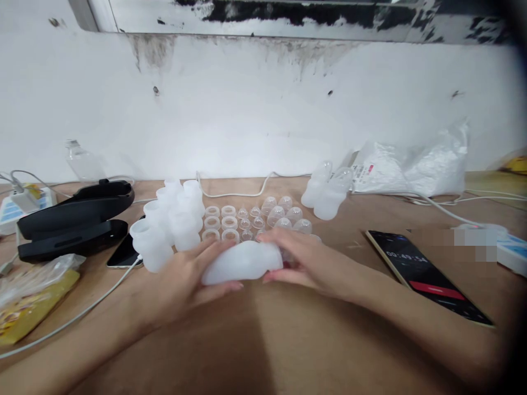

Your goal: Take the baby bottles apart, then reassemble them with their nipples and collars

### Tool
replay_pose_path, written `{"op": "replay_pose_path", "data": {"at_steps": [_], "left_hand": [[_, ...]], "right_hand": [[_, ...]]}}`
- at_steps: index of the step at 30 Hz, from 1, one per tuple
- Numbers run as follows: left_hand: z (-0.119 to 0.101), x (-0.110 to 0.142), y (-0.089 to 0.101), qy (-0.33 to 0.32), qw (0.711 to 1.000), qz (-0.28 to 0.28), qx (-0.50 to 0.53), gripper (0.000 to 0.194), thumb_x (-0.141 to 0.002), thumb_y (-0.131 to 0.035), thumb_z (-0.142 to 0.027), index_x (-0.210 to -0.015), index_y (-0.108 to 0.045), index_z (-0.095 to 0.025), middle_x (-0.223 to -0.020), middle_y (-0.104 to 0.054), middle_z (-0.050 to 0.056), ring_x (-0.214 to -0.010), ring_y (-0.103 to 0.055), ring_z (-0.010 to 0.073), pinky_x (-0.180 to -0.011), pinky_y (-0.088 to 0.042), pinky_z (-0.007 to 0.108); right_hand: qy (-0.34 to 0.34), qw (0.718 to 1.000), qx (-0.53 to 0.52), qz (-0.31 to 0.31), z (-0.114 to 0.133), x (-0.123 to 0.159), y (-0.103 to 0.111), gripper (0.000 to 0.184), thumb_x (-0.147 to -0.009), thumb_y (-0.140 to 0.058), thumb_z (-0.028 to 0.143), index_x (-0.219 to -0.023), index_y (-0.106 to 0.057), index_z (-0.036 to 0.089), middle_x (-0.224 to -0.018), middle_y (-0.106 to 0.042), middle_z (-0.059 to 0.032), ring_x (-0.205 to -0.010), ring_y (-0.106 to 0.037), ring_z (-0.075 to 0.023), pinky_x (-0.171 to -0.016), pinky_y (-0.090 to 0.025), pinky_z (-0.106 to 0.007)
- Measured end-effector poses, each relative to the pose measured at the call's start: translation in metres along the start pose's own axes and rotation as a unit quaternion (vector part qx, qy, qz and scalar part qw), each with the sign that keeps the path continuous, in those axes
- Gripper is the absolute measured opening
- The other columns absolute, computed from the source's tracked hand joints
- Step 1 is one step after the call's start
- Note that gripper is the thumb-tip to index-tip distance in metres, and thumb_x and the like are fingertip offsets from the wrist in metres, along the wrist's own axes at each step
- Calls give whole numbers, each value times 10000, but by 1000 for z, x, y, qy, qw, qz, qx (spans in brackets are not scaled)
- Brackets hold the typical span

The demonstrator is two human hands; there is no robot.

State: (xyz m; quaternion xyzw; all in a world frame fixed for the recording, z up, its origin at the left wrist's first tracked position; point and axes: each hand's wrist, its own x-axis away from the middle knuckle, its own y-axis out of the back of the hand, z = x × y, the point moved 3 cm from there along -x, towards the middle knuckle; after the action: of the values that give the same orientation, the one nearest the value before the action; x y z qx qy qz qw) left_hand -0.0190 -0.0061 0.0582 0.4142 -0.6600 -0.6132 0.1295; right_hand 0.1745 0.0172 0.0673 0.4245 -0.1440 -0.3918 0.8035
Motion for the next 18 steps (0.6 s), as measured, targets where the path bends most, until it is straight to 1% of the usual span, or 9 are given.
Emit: {"op": "replay_pose_path", "data": {"at_steps": [2, 4, 6, 8, 10, 13, 14, 16, 18], "left_hand": [[2, -1, -1, 36, 997, 29, 68, 392, -834, -446, -396, -1178, -396, -216, -1061, -593, 35, -895, -599, 165, -726, -514, 263], [1, -2, 0, 32, 997, 16, 70, 399, -822, -469, -391, -1168, -404, -204, -1051, -595, 37, -893, -597, 162, -724, -513, 255], [-1, -1, 0, -9, 1000, -20, 13, 447, -806, -497, -389, -1183, -391, -174, -1067, -580, 66, -903, -590, 172, -730, -514, 265], [-5, 2, -1, -71, 993, -62, -72, 455, -810, -492, -379, -1186, -392, -143, -1087, -564, 102, -921, -585, 194, -733, -518, 294], [-8, 4, -3, -97, 983, -81, -131, 445, -821, -467, -387, -1178, -405, -128, -1101, -548, 129, -906, -592, 214, -692, -530, 320], [-8, 1, -3, -31, 996, -27, -81, 457, -814, -451, -425, -1179, -415, -151, -1069, -548, 108, -812, -608, 193, -611, -535, 313], [-9, 1, -2, -3, 999, -6, -42, 445, -809, -458, -427, -1170, -429, -168, -1033, -561, 85, -798, -604, 183, -623, -531, 308], [-10, 3, 3, 38, 999, 19, 21, 377, -807, -467, -404, -1130, -475, -210, -960, -592, 39, -791, -598, 167, -649, -518, 287], [-10, 11, 9, 68, 997, 14, 44, 321, -807, -466, -391, -1092, -506, -247, -906, -619, 8, -754, -603, 160, -608, -506, 259]], "right_hand": [[56, 995, 78, -35, 3, 2, 7, 451, -713, -582, 444, -1084, -470, 214, -1036, -519, -79, -872, -533, -204, -613, -447, -274], [29, 999, 26, -24, 1, 3, 10, 555, -710, -553, 509, -1162, -413, 219, -1022, -538, -83, -845, -555, -201, -557, -447, -251], [-42, 992, -110, 45, -4, 3, 5, 545, -789, -377, 564, -1178, -384, 182, -909, -582, -81, -682, -591, -157, -438, -417, -211], [-100, 959, -223, 145, -6, 3, -4, 507, -858, -197, 522, -1087, -438, 140, -799, -601, -73, -533, -584, -120, -361, -377, -191], [-110, 949, -231, 184, -6, 3, -10, 441, -855, -269, 494, -1020, -469, 138, -765, -610, -61, -536, -593, -123, -365, -390, -189], [-17, 997, -42, 69, -4, 2, -4, 343, -771, -522, 390, -1048, -481, 192, -906, -612, -57, -754, -607, -168, -535, -471, -241], [34, 998, 45, 19, -1, 3, -1, 323, -764, -544, 340, -1052, -489, 205, -977, -598, -65, -817, -595, -184, -583, -474, -265], [133, 970, 195, -55, 3, 8, 5, 241, -799, -493, 238, -1038, -509, 222, -1100, -554, -76, -891, -577, -208, -612, -466, -289], [197, 932, 283, -113, 6, 13, 10, 240, -826, -421, 162, -1036, -508, 239, -1128, -542, -72, -920, -573, -212, -594, -457, -280]]}}
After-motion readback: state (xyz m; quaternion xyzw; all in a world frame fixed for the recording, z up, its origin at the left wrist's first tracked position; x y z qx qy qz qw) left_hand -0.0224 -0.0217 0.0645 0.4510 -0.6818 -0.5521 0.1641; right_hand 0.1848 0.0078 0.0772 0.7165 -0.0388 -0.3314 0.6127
